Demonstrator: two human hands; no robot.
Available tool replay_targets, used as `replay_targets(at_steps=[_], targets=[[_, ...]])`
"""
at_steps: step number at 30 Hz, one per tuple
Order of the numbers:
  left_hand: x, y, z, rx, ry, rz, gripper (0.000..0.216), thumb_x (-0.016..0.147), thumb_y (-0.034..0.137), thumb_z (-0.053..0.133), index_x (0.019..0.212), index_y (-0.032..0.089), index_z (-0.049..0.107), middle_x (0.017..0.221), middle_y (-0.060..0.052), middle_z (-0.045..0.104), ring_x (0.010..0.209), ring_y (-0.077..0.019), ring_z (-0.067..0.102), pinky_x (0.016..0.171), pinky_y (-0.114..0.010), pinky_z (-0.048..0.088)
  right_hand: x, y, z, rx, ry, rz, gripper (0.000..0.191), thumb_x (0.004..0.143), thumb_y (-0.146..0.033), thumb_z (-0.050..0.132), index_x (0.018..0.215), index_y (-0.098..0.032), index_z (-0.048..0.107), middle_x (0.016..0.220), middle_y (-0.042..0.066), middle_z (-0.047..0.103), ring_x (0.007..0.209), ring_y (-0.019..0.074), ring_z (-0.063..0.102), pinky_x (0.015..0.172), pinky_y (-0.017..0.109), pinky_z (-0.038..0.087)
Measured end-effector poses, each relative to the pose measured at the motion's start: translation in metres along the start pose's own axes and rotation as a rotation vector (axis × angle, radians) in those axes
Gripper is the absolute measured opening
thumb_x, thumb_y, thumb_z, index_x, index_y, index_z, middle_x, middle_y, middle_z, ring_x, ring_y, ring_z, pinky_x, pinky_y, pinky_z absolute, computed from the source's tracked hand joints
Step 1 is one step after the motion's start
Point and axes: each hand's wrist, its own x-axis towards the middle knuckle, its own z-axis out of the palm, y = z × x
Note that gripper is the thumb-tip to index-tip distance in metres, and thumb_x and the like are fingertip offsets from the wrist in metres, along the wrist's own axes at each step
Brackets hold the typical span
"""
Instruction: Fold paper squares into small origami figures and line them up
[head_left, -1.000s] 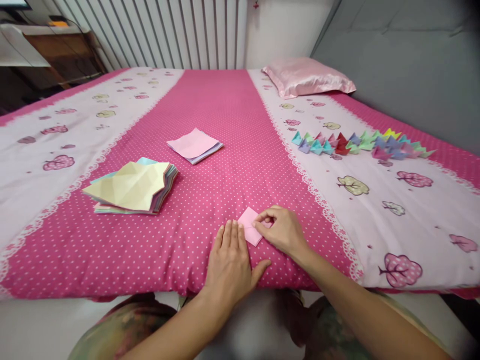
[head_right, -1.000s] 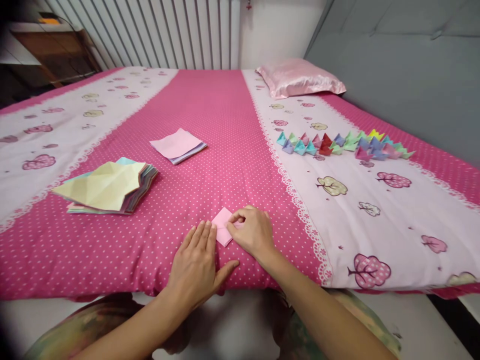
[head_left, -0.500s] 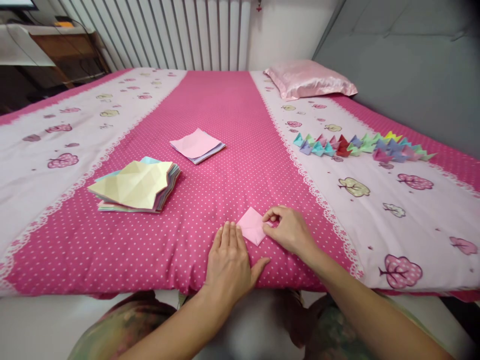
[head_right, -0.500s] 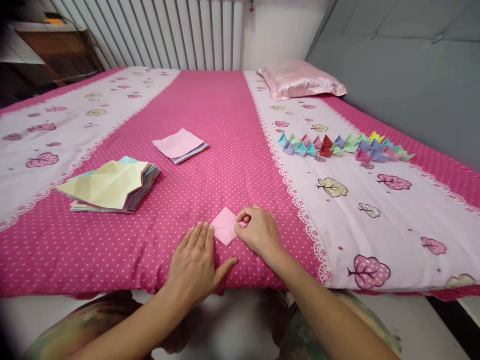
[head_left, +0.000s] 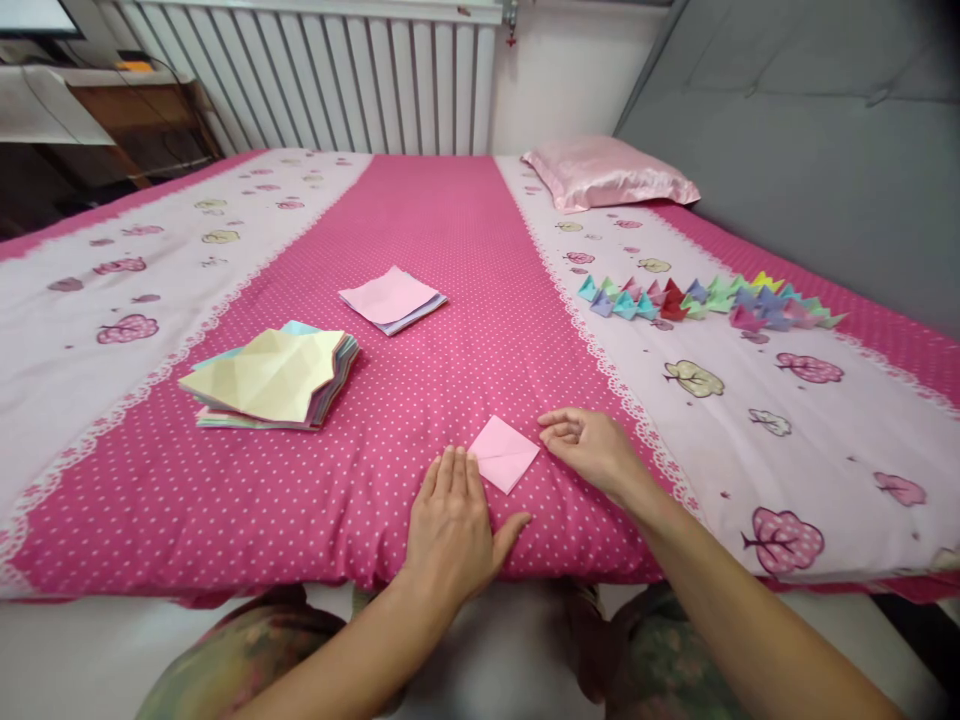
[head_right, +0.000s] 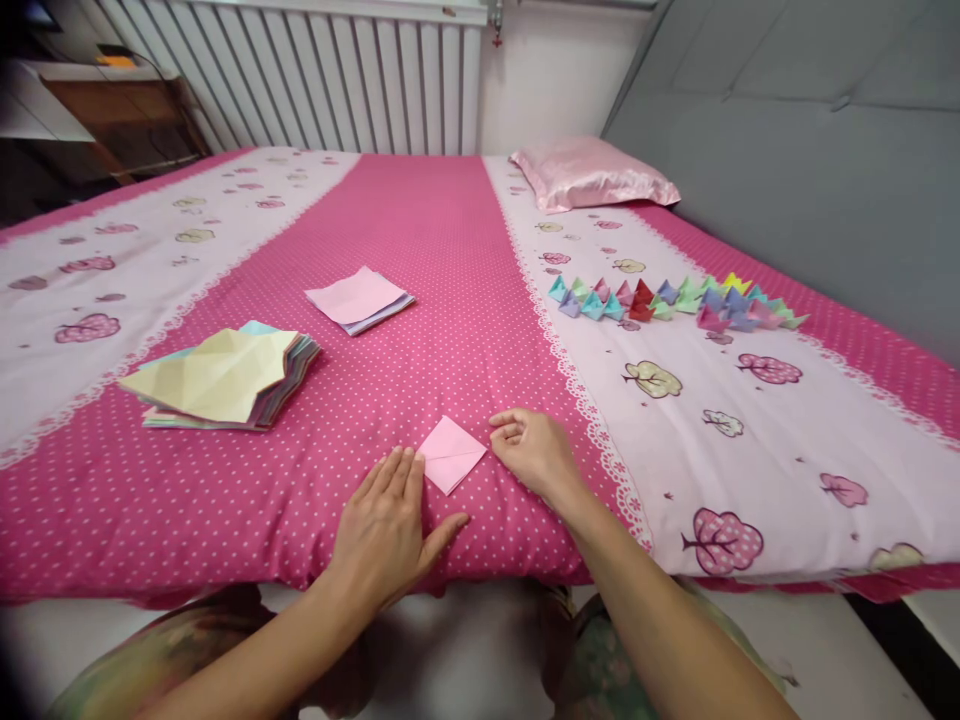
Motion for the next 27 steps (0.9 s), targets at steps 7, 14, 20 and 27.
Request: replay_targets(at_steps=[7,14,20,27], targets=[[-0.001,-0.005,0.0,-0.045,0.048,0.005,0.075,0.077,0.061,0.036,0.116,-0.002,0.052,0.12,-0.025,0.053,0.115,-0.0336,0.047,0.095,-0.045,0.038,-0.005,-0.005,0.007,0.292,-0.117,0.078,0.031,0.065,-0.031,0.068,0.089,-0.012,0.064,0.079,0.009,0.07,0.068,0.0164,0.065,0.066,0.029,0.05],[0.003,-0.016,-0.011,-0.266,0.126,-0.075,0.054,0.078,0.051,0.046,0.114,0.011,0.053,0.111,-0.016,0.061,0.104,-0.0285,0.056,0.089,-0.044,0.045,-0.01,-0.006,0.023,0.394,-0.078,-0.017,0.025,0.061,-0.026,0.07,0.082,-0.014,0.064,0.074,0.005,0.068,0.066,0.0157,0.064,0.062,0.026,0.049],[0.014,-0.023,-0.013,-0.911,0.209,-0.307,0.053,0.071,0.037,0.062,0.117,0.015,0.046,0.104,-0.012,0.064,0.096,-0.0225,0.061,0.086,-0.04,0.048,-0.015,-0.015,0.018,0.711,-0.126,0.059,0.027,0.059,-0.032,0.072,0.076,-0.017,0.058,0.069,-0.001,0.062,0.051,0.0069,0.05,0.044,0.018,0.034],[0.017,-0.009,-0.018,-1.383,0.184,-0.306,0.031,0.07,0.033,0.064,0.094,0.013,0.06,0.096,-0.01,0.067,0.085,-0.0192,0.063,0.078,-0.034,0.05,-0.027,-0.023,0.027,0.832,-0.308,0.074,0.028,0.06,-0.032,0.072,0.073,-0.019,0.05,0.067,-0.004,0.056,0.051,0.0064,0.045,0.046,0.018,0.032]])
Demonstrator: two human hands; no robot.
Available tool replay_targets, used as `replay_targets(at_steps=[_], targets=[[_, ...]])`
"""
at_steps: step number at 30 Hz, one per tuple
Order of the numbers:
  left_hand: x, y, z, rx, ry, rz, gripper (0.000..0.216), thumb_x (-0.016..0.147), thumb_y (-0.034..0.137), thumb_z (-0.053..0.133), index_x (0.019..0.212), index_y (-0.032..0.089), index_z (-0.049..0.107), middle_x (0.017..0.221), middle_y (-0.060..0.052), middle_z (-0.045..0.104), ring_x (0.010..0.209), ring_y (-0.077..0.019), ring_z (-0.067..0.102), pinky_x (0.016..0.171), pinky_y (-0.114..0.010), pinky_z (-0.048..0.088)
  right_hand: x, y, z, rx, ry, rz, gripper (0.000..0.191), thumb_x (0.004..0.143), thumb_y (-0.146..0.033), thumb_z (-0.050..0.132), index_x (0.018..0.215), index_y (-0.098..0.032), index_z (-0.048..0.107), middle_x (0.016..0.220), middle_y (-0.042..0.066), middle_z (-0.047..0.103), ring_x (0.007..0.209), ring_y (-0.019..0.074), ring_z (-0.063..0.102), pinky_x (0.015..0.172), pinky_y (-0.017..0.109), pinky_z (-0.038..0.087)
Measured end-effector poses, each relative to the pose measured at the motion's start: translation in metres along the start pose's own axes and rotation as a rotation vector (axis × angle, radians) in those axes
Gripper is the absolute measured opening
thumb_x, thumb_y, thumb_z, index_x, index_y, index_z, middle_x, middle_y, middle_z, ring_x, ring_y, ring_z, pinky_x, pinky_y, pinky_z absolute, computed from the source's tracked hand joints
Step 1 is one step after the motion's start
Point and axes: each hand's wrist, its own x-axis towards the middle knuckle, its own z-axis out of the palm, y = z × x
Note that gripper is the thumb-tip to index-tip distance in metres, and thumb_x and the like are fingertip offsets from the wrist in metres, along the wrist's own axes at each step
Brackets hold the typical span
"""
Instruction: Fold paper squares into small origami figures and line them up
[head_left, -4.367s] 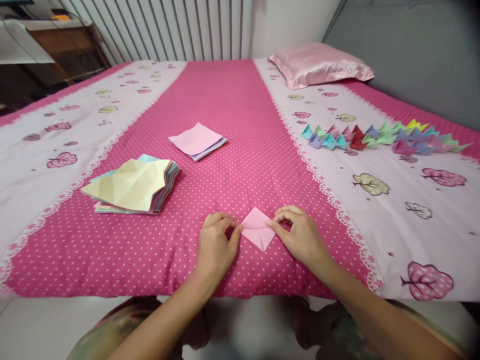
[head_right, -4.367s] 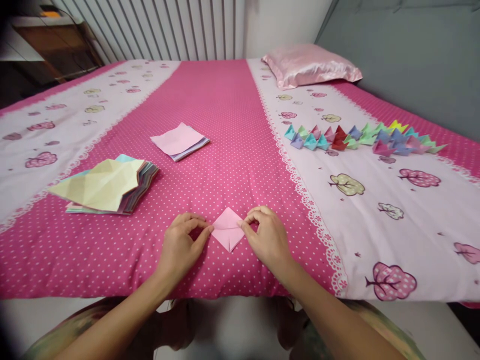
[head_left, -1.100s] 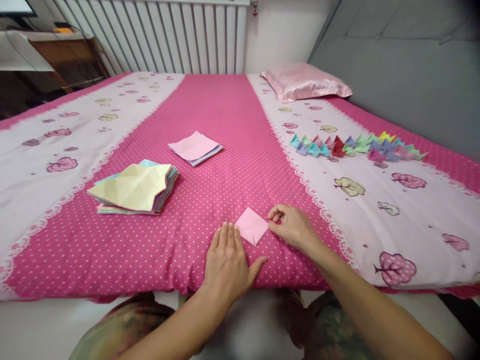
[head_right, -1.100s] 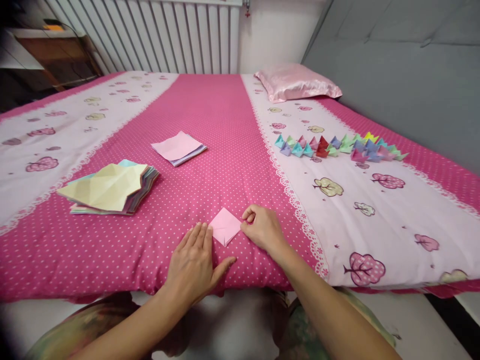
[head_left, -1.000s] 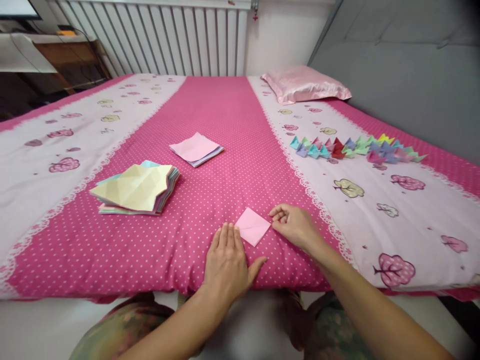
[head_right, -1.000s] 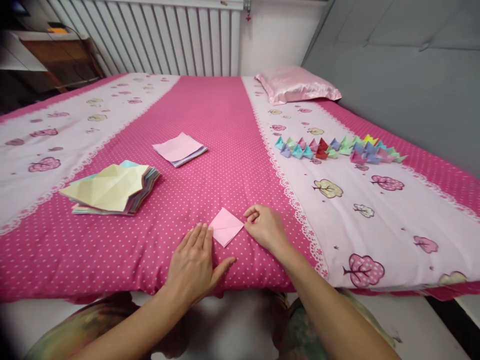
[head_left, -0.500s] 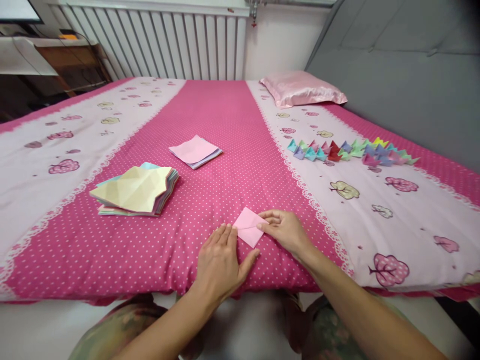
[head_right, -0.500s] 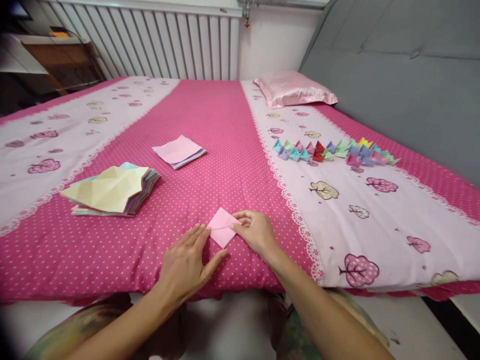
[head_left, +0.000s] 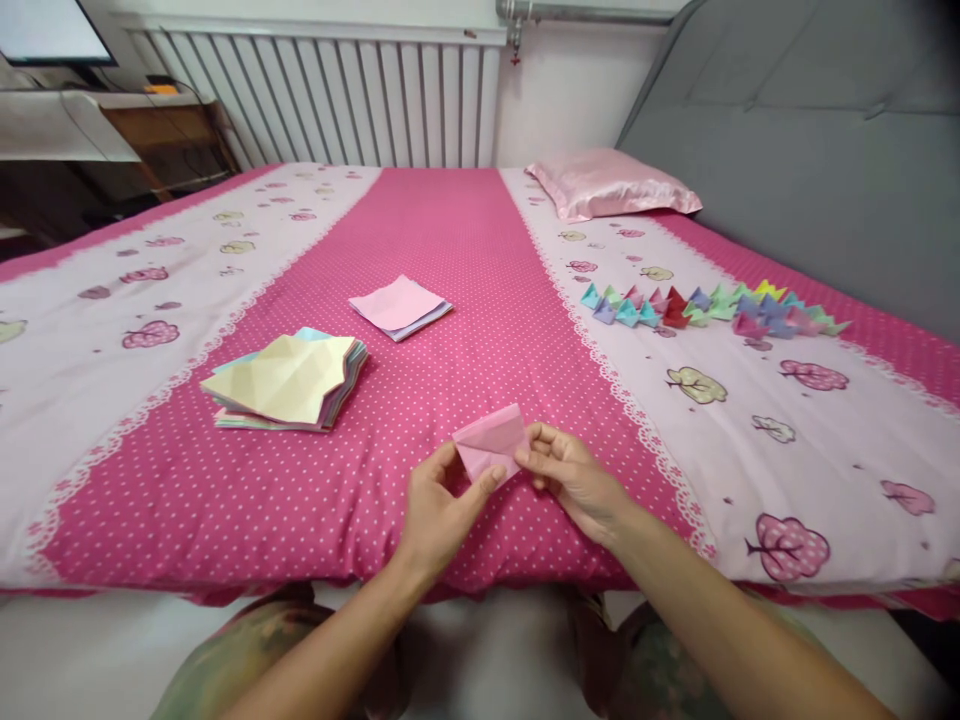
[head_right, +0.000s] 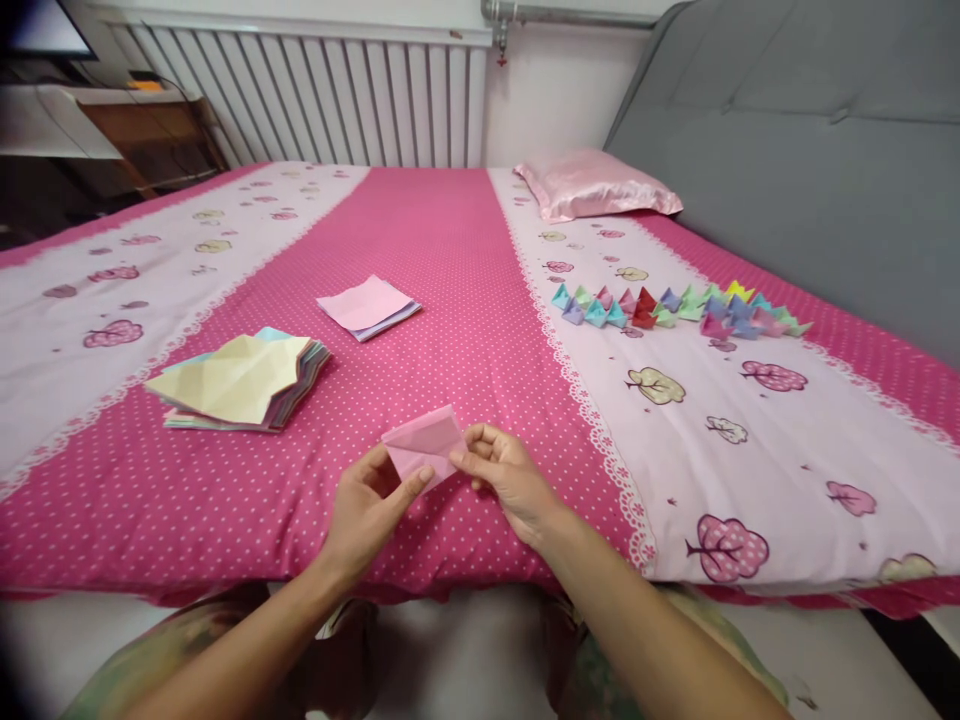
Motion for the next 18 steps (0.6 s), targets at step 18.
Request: replay_targets(at_steps=[18], targets=[[0.0,0.002,-0.022,1.06,0.166,0.922,0.013,0.073,0.01,0.05,0.076,0.017,0.06,0.061,-0.003,0.056,0.062,-0.0153,0.047,0.059,-0.028,0.038,-0.015,-0.006,0.006,-0.804,0.067,-0.791,0.023,0.076,-0.017,0.058,0.096,-0.027,0.063,0.102,0.004,0.056,0.096,0.0176,0.055,0.082,0.033,0.047]])
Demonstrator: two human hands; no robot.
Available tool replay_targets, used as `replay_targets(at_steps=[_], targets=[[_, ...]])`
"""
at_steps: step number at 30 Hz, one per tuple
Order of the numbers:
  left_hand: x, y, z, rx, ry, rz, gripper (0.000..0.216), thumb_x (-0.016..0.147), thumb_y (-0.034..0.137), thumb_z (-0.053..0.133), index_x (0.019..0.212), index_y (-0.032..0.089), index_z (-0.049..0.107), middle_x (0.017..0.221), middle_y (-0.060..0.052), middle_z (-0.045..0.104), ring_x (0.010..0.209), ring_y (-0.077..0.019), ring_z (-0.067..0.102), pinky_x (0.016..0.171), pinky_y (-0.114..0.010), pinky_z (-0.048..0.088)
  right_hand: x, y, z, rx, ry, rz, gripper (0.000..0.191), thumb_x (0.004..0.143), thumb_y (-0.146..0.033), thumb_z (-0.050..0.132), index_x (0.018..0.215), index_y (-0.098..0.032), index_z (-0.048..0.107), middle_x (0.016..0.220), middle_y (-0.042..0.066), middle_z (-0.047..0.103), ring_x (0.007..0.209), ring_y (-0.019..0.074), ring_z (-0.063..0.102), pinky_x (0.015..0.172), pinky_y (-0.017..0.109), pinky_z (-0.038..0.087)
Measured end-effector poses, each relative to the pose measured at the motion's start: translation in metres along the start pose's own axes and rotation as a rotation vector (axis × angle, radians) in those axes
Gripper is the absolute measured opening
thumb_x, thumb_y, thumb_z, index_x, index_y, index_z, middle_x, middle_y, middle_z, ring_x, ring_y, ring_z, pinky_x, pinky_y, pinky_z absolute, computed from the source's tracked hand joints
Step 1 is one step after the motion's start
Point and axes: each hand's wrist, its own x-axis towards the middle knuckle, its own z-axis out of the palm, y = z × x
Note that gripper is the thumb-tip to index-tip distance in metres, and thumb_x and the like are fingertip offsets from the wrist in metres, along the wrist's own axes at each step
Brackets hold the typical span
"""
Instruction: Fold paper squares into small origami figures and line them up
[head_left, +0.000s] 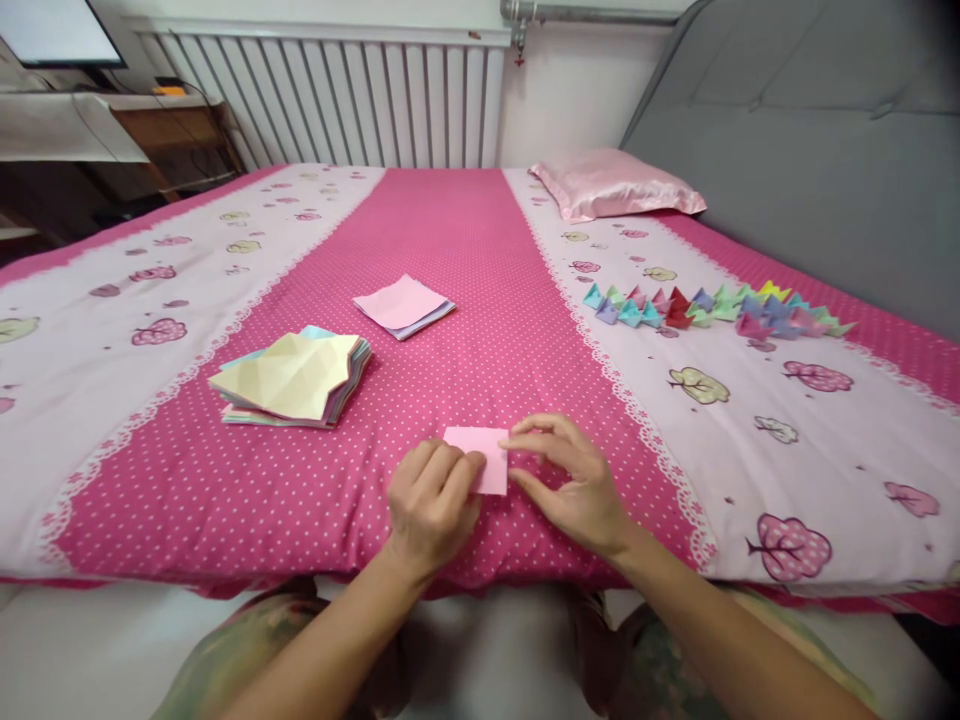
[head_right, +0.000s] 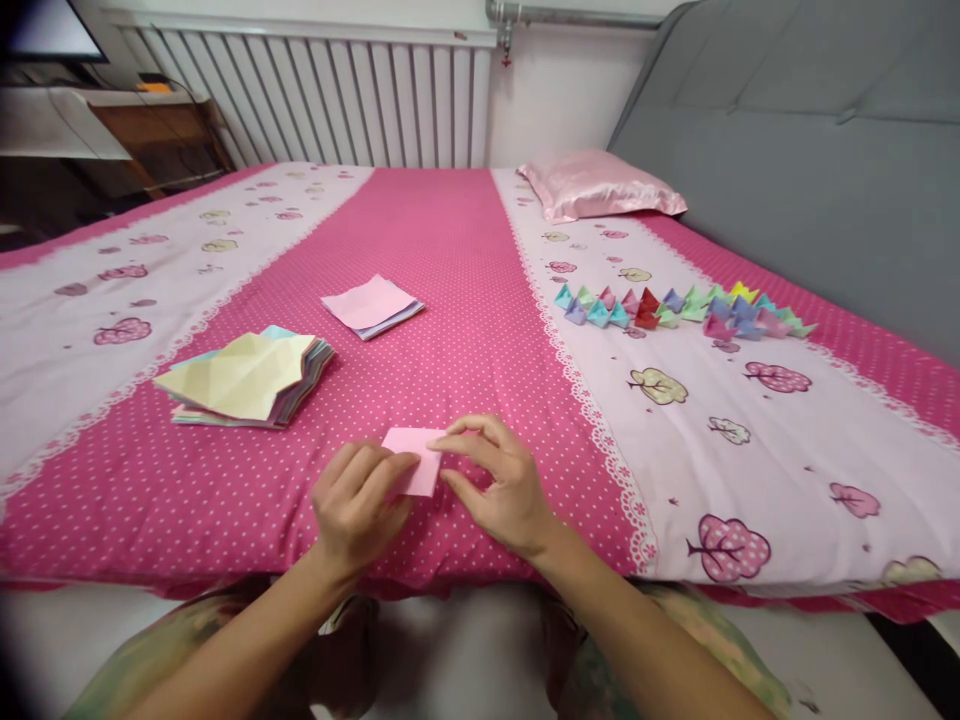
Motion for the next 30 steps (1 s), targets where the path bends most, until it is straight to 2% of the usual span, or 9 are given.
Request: replay_targets(at_steps=[3,5,7,10,14,18,23,26,30], targets=[[-0.002,0.006,0.004,0.079,-0.026,0.044,0.013,0.075,0.011,0.048,0.074,0.018,0.06,0.061,-0.003,0.053,0.06,-0.0152,0.045,0.058,-0.029,0.036,-0.002,0.004,0.001,0.02,-0.046,-0.055,0.021,0.078,-0.01,0.052,0.083,-0.025,0.066,0.095,0.003,0.06,0.089,0.0148,0.058,0.078,0.03,0.048],[-0.003,0.007,0.007,0.079,-0.053,0.037,0.012,0.076,0.013,0.049,0.075,0.018,0.06,0.066,-0.003,0.054,0.063,-0.0155,0.046,0.06,-0.029,0.036,-0.001,0.01,-0.002,0.032,-0.089,-0.037,0.023,0.076,-0.007,0.05,0.079,-0.024,0.065,0.092,0.002,0.063,0.088,0.0146,0.06,0.08,0.031,0.049],[-0.003,0.006,0.01,0.032,-0.067,0.023,0.011,0.076,0.013,0.05,0.079,0.018,0.06,0.075,-0.005,0.058,0.072,-0.017,0.05,0.065,-0.031,0.038,0.0,0.017,-0.005,0.068,-0.102,0.037,0.023,0.073,-0.005,0.05,0.077,-0.023,0.064,0.091,0.002,0.066,0.089,0.0155,0.061,0.083,0.033,0.048],[-0.002,0.001,0.013,-0.101,-0.045,0.039,0.012,0.076,0.012,0.052,0.084,0.017,0.059,0.086,-0.007,0.062,0.084,-0.0189,0.053,0.073,-0.032,0.042,0.002,0.027,-0.011,0.241,-0.088,0.2,0.017,0.071,-0.005,0.051,0.073,-0.02,0.059,0.091,0.004,0.067,0.09,0.0167,0.062,0.081,0.033,0.05],[-0.003,-0.004,0.016,-0.227,-0.02,0.078,0.015,0.076,0.008,0.053,0.087,0.017,0.057,0.084,-0.004,0.065,0.08,-0.016,0.055,0.072,-0.031,0.042,0.002,0.035,-0.016,0.394,-0.126,0.3,0.016,0.069,-0.004,0.05,0.071,-0.019,0.054,0.094,0.005,0.066,0.092,0.016,0.062,0.079,0.029,0.05],[-0.008,-0.006,0.019,-0.163,-0.063,0.159,0.014,0.077,0.007,0.052,0.087,0.016,0.057,0.079,-0.003,0.065,0.072,-0.0142,0.055,0.066,-0.029,0.041,0.002,0.036,-0.019,0.314,-0.167,0.273,0.018,0.071,-0.003,0.047,0.072,-0.019,0.056,0.097,0.005,0.066,0.097,0.0159,0.06,0.082,0.03,0.048],[-0.011,-0.006,0.025,0.004,-0.139,0.265,0.009,0.08,0.009,0.049,0.083,0.014,0.057,0.072,-0.004,0.062,0.068,-0.0147,0.053,0.066,-0.03,0.04,0.006,0.038,-0.023,0.083,-0.206,0.224,0.027,0.071,0.0,0.042,0.077,-0.018,0.061,0.103,0.005,0.064,0.101,0.0153,0.058,0.088,0.032,0.045],[-0.012,-0.004,0.027,0.05,-0.221,0.246,0.009,0.082,0.012,0.048,0.08,0.014,0.057,0.07,-0.004,0.06,0.066,-0.0151,0.051,0.064,-0.03,0.039,0.007,0.038,-0.026,-0.024,-0.251,0.19,0.036,0.068,0.003,0.04,0.085,-0.019,0.063,0.104,0.005,0.063,0.098,0.0149,0.058,0.085,0.031,0.046],[-0.013,-0.003,0.027,-0.039,-0.331,0.15,0.015,0.084,0.013,0.043,0.085,0.015,0.057,0.074,-0.005,0.058,0.069,-0.0158,0.05,0.062,-0.029,0.04,0.007,0.034,-0.03,-0.099,-0.341,0.081,0.042,0.06,0.003,0.047,0.091,-0.019,0.065,0.105,0.005,0.062,0.096,0.0166,0.057,0.085,0.032,0.045]])
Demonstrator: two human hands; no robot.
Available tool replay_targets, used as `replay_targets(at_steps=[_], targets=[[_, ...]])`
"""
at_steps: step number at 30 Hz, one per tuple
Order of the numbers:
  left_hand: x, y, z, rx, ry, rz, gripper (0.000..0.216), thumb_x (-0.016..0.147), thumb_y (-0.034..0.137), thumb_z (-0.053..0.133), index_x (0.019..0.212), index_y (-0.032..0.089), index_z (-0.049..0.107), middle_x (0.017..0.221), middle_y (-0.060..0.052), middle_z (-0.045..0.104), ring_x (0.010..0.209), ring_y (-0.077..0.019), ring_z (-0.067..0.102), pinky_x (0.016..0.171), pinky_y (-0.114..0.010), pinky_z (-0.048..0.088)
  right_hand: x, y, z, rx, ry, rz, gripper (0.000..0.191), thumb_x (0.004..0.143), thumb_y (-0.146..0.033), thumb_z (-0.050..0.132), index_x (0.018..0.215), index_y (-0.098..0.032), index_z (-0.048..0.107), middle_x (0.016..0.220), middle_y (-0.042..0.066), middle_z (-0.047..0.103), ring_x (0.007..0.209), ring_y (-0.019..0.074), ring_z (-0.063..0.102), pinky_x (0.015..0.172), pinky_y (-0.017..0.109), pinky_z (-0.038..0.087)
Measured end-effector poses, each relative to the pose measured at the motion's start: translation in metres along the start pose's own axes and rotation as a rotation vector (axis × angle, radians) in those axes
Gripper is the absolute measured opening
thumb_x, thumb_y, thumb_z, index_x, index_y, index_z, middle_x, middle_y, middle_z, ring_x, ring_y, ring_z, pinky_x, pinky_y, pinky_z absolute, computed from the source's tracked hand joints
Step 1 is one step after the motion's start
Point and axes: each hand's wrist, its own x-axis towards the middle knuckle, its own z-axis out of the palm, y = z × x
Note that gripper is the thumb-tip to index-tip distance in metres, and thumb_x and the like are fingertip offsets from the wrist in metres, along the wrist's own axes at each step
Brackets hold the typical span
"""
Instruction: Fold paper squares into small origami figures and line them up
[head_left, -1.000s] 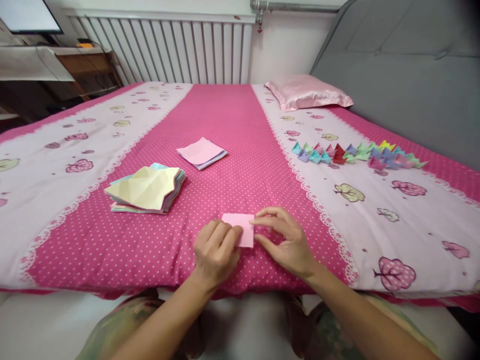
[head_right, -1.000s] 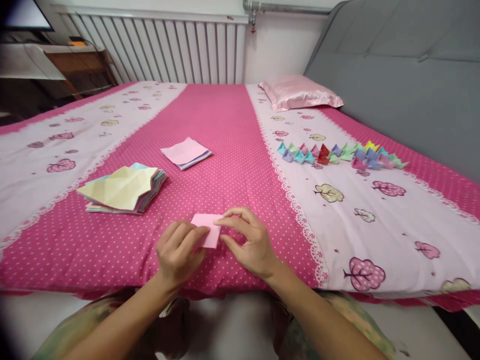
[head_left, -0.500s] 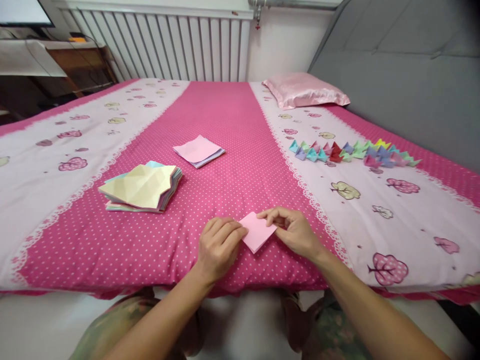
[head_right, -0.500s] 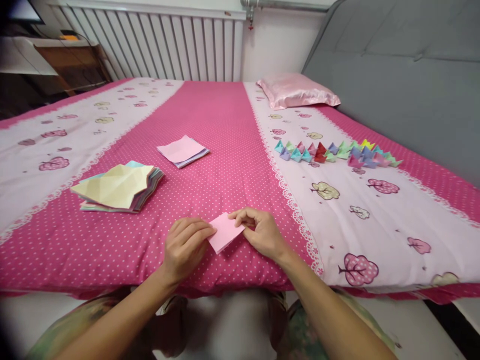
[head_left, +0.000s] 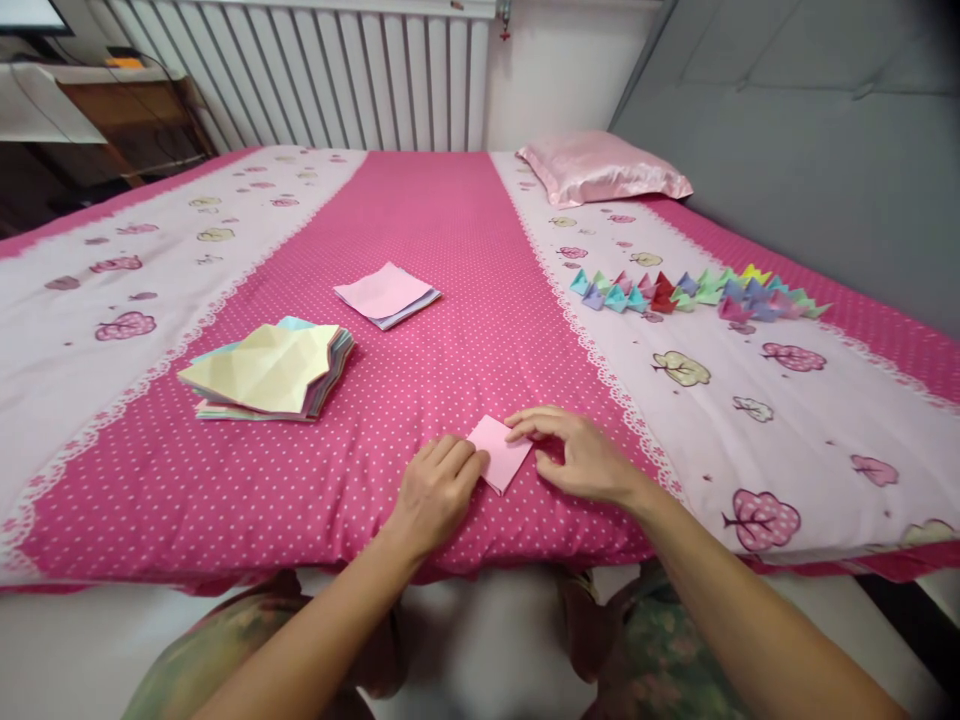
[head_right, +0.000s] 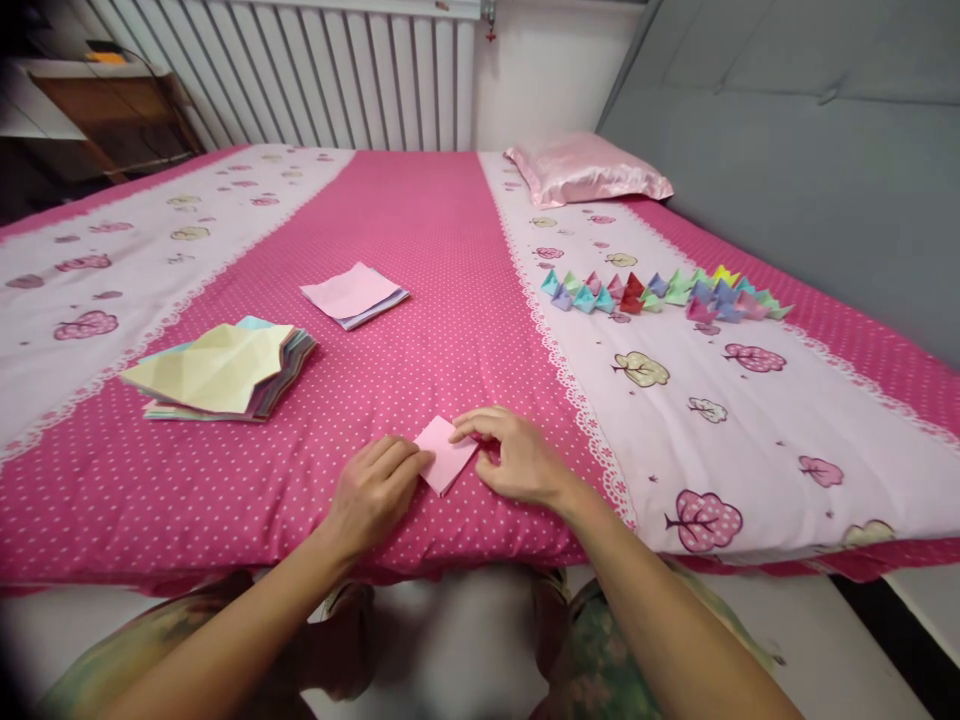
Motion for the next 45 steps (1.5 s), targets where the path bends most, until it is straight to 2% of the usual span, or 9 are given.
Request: replay_targets(at_steps=[4,9,15,25,30,35,42,45], targets=[[-0.001,-0.002,0.0,-0.113,-0.022,-0.074,0.02,0.082,0.011,0.041,0.093,0.015,0.058,0.079,-0.007,0.059,0.074,-0.0167,0.051,0.066,-0.03,0.044,0.0,-0.003,0.0,-0.043,-0.038,-0.073,0.038,0.061,-0.002,0.055,0.092,-0.021,0.065,0.103,0.005,0.062,0.097,0.0179,0.055,0.089,0.035,0.042],[-0.002,-0.004,-0.003,-0.214,-0.083,-0.113,0.026,0.077,0.011,0.044,0.101,0.013,0.056,0.088,-0.009,0.058,0.08,-0.0185,0.052,0.072,-0.033,0.046,0.0,-0.002,0.002,-0.052,-0.044,-0.058,0.032,0.066,-0.006,0.057,0.093,-0.021,0.066,0.102,0.005,0.062,0.096,0.0171,0.056,0.088,0.034,0.043],[-0.003,-0.001,-0.014,-0.311,-0.131,-0.159,0.033,0.073,0.02,0.05,0.105,0.011,0.055,0.095,-0.011,0.057,0.086,-0.0211,0.052,0.078,-0.037,0.046,0.0,-0.001,0.001,-0.066,-0.057,-0.039,0.026,0.068,-0.009,0.058,0.09,-0.019,0.067,0.101,0.006,0.063,0.095,0.0168,0.057,0.088,0.033,0.045],[-0.001,-0.004,-0.005,-0.339,-0.028,-0.24,0.018,0.082,0.022,0.046,0.091,0.015,0.06,0.084,-0.008,0.06,0.079,-0.0171,0.055,0.071,-0.033,0.047,-0.001,-0.001,0.002,-0.123,-0.006,0.018,0.016,0.074,-0.017,0.056,0.083,-0.019,0.069,0.091,0.005,0.066,0.08,0.015,0.061,0.076,0.029,0.049],[0.001,-0.006,-0.002,-0.266,0.056,-0.417,0.018,0.081,0.028,0.052,0.074,0.016,0.064,0.075,-0.006,0.059,0.075,-0.0172,0.052,0.071,-0.035,0.045,-0.001,0.0,0.01,-0.132,0.115,0.146,0.009,0.075,-0.023,0.06,0.073,-0.019,0.069,0.085,0.004,0.066,0.071,0.0142,0.06,0.069,0.029,0.048],[0.004,-0.006,-0.002,-0.168,0.025,-0.56,0.021,0.078,0.033,0.055,0.066,0.017,0.062,0.071,-0.005,0.057,0.073,-0.0182,0.05,0.069,-0.036,0.042,-0.001,0.004,0.021,-0.099,0.213,0.285,0.012,0.072,-0.025,0.063,0.063,-0.018,0.065,0.081,0.006,0.063,0.068,0.0149,0.058,0.062,0.028,0.047],[0.009,0.0,-0.005,-0.068,-0.027,-0.567,0.016,0.078,0.028,0.054,0.067,0.017,0.056,0.071,-0.004,0.055,0.072,-0.0188,0.048,0.069,-0.035,0.04,0.0,0.001,0.025,-0.21,0.23,0.334,0.013,0.071,-0.025,0.062,0.062,-0.018,0.057,0.071,0.003,0.057,0.066,0.0158,0.054,0.063,0.029,0.044],[0.008,0.0,-0.003,-0.093,-0.009,-0.476,0.011,0.08,0.023,0.052,0.075,0.016,0.059,0.077,-0.005,0.058,0.076,-0.0188,0.049,0.07,-0.034,0.04,0.0,-0.001,0.026,-0.206,0.243,0.315,0.004,0.07,-0.02,0.062,0.071,-0.018,0.059,0.071,0.001,0.056,0.061,0.0138,0.052,0.06,0.028,0.043]])
